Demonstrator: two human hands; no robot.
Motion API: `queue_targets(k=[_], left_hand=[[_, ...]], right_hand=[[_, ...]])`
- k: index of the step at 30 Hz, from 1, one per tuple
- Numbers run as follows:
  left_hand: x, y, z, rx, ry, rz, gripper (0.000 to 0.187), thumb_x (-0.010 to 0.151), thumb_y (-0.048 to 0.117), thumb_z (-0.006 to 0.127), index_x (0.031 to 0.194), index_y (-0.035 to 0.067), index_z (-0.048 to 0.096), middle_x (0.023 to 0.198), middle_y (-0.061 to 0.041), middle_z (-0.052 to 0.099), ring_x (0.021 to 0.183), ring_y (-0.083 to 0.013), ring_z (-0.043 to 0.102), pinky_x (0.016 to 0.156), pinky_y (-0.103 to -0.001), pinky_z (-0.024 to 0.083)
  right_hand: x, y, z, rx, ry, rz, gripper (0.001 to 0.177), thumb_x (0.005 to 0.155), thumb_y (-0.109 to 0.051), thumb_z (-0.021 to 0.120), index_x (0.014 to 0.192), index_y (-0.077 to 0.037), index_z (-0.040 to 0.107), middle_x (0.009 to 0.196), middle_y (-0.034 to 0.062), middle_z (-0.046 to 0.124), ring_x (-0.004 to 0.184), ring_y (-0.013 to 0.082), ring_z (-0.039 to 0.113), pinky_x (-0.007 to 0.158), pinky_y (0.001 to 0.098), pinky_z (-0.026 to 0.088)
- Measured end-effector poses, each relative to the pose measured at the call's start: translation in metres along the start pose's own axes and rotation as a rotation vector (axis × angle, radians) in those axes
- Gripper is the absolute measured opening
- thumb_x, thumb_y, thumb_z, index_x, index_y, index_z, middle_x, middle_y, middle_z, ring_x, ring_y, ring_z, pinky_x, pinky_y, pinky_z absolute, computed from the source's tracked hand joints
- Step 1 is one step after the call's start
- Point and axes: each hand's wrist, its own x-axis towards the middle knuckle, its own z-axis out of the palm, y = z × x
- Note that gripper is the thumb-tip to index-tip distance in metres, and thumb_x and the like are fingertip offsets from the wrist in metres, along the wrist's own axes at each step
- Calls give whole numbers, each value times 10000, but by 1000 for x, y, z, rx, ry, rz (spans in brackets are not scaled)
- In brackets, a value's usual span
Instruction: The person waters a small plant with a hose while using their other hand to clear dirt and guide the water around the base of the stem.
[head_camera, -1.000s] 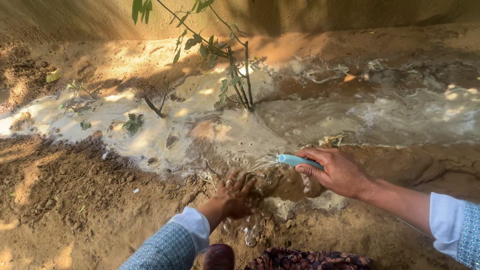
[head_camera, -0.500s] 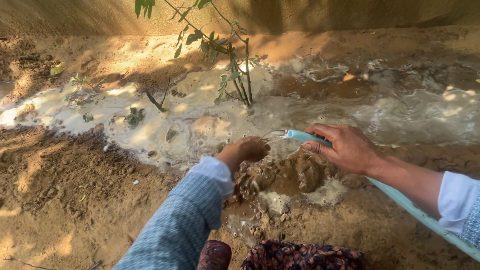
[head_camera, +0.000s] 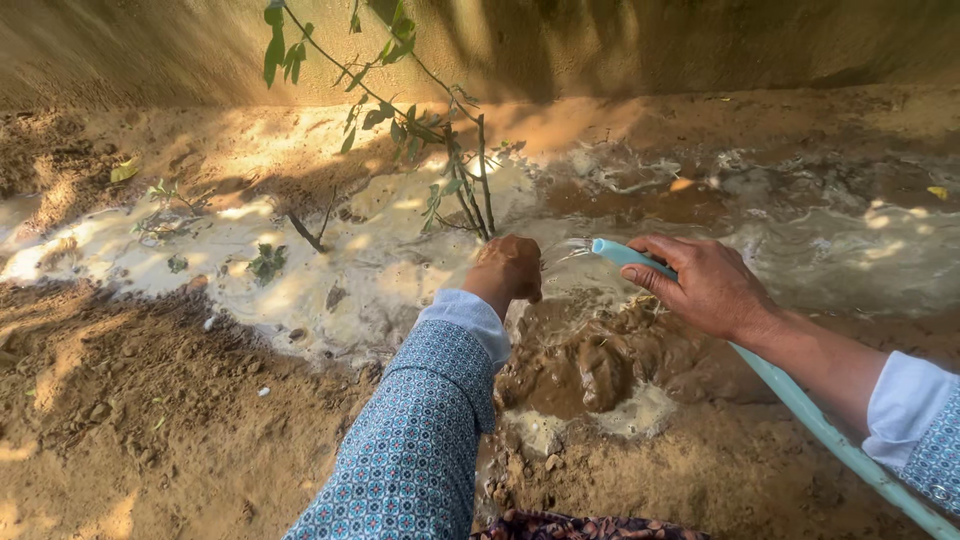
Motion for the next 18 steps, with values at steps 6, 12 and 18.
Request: queue_targets(k=[6,12,18], left_hand=[[26,9,60,-127,437,51,145,920,191,632,978,154,759,1032,-166,750,987,-394,702,888,-475,569],[55,7,77,-311,519,93,172,929,162,565,937,172,737,971,-178,723,941,-405,695,845,-497,568],[40,0,62,-252,725,153,115,879,193,646,858,135,742,920,-170,743,925,-408,690,827,-508,551]], right_hand=[[-3,-3,2,4,-8,10,403,922,-489,623,1179,-187,697,965,46,785,846,231,769,754,432,589],[-3,1,9,-38,-41,13,429,948,-495,606,1228,-177,672,1030,62,777,888,275,758,782,457,579],[1,10,22,-114,-43,-56,480,962,-512,573,1263,-145,647,1097,92,759,924,308,740,830,484,566]])
